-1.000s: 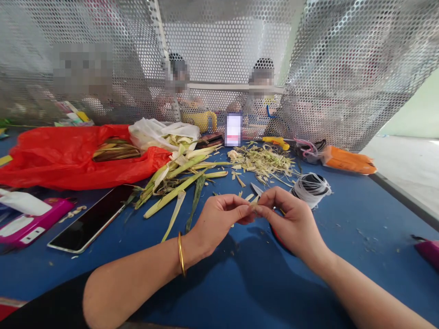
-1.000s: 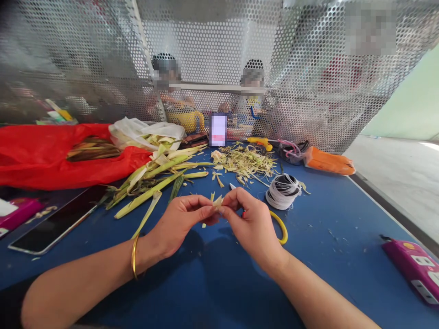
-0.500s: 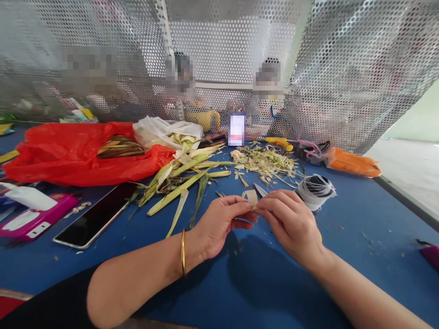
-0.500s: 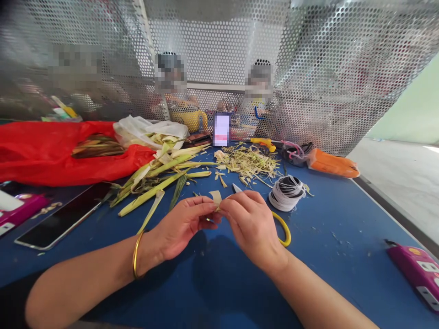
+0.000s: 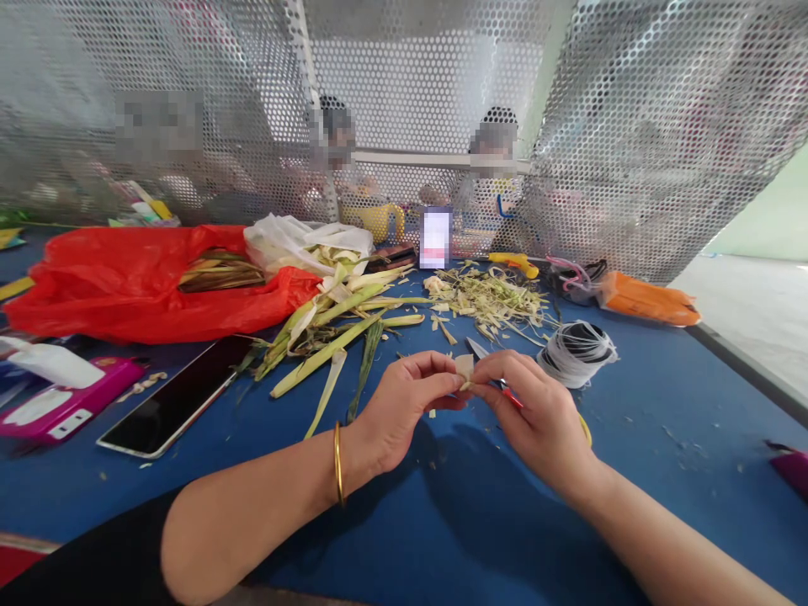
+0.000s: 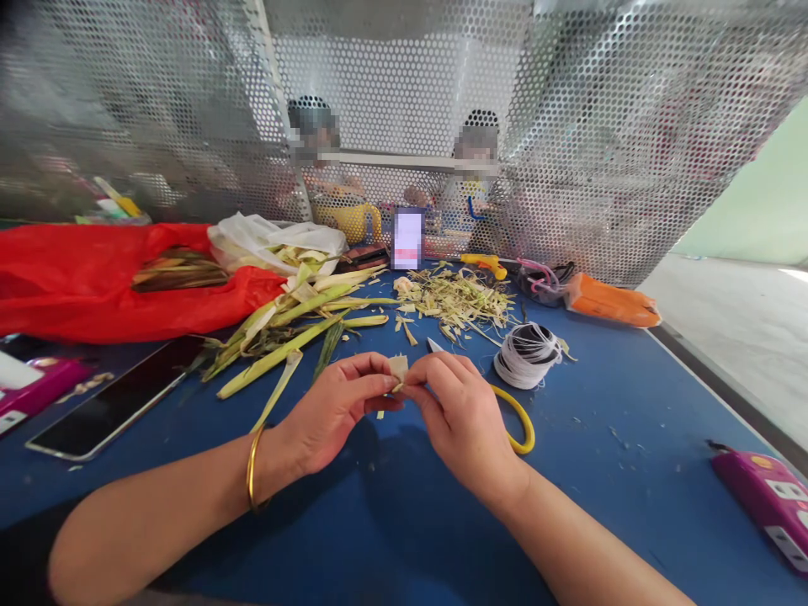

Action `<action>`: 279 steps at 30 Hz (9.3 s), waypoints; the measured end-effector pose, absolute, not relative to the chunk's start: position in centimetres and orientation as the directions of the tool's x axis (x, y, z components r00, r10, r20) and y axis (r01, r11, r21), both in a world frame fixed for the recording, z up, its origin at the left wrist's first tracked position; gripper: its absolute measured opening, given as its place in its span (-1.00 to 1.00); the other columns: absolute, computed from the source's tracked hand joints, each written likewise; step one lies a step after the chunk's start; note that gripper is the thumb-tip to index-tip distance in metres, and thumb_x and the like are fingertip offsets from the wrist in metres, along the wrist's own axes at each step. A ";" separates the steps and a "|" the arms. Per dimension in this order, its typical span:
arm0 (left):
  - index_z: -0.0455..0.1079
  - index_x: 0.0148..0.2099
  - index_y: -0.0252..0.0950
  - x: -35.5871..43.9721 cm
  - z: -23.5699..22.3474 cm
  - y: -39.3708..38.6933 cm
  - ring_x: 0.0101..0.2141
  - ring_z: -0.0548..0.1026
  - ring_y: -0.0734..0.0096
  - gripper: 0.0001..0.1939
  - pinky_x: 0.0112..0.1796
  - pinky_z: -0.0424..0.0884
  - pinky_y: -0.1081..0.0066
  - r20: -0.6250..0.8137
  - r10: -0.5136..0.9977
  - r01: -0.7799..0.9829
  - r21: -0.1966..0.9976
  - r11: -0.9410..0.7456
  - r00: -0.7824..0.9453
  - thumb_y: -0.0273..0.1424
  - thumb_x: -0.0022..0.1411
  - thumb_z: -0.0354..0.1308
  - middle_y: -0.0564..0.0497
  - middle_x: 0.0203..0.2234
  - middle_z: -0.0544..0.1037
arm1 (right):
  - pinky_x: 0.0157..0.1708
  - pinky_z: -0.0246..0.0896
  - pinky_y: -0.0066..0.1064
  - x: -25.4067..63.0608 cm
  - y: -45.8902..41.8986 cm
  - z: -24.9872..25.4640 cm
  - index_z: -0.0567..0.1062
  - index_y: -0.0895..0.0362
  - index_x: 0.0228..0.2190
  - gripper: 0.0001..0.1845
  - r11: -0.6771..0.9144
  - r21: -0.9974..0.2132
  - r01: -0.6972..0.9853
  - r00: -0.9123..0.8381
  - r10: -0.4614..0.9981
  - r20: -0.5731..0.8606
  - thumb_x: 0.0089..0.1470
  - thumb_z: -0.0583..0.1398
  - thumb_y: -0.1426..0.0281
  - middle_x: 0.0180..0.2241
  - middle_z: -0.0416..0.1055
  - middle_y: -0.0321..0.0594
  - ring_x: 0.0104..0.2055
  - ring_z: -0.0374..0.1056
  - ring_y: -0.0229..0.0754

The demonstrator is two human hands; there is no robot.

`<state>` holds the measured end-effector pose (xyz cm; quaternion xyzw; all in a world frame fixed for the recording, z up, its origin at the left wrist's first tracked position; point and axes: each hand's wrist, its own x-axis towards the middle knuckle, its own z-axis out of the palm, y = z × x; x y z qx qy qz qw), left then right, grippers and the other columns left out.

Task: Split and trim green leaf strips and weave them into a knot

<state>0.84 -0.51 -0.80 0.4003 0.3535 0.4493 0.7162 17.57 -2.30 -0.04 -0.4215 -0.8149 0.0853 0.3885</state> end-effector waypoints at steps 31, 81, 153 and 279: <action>0.53 -0.36 -0.33 0.9 -0.6 -0.7 -0.43 0.52 0.43 -0.90 -0.32 0.43 0.47 -0.039 0.958 -0.145 0.986 0.084 0.285 -0.42 0.01 0.31 0.03 -0.50 0.58 | -0.33 0.30 -0.41 17.3 -2.1 -0.6 0.32 0.10 -0.20 -0.78 0.347 -0.871 0.347 -0.069 0.936 0.346 0.10 0.22 0.40 -0.46 0.43 -0.35 -0.39 0.40 -0.25; 0.50 -0.37 -0.35 0.6 -1.1 -0.3 -0.39 0.52 0.37 -0.79 -0.45 0.37 0.49 -0.316 0.883 -0.272 0.867 0.417 0.346 -0.36 -0.09 0.38 -0.03 -0.47 0.55 | -0.24 0.23 -0.38 17.9 -2.0 -0.4 0.47 0.08 -0.34 -0.87 0.616 -0.476 0.627 -0.350 0.769 0.535 0.22 0.11 0.44 -0.38 0.49 -0.25 -0.31 0.38 -0.20; 0.32 -0.40 -0.35 0.7 1.8 3.8 -0.22 0.59 0.32 -0.87 -0.21 0.51 0.42 -0.177 0.932 -0.465 0.827 0.315 0.317 -0.55 0.20 0.18 -0.15 -0.26 0.60 | -0.35 0.25 -0.46 20.0 -3.8 -0.8 0.24 0.09 0.09 -0.29 0.044 -0.915 0.400 -0.158 0.987 -0.021 -0.11 0.29 0.33 -0.42 0.27 -0.40 -0.38 0.27 -0.25; 0.33 -0.45 -0.40 0.3 0.2 1.1 -0.62 0.39 0.60 -0.81 -0.55 0.42 0.56 -0.423 0.736 -0.271 0.738 0.618 0.528 -0.54 0.25 0.10 0.07 -0.61 0.39 | -0.09 0.24 -0.27 27.8 -0.2 5.1 0.37 0.12 0.12 -0.37 0.003 0.039 0.999 -0.005 0.998 0.059 -0.04 0.24 0.37 0.02 0.40 -0.01 -0.02 0.39 0.06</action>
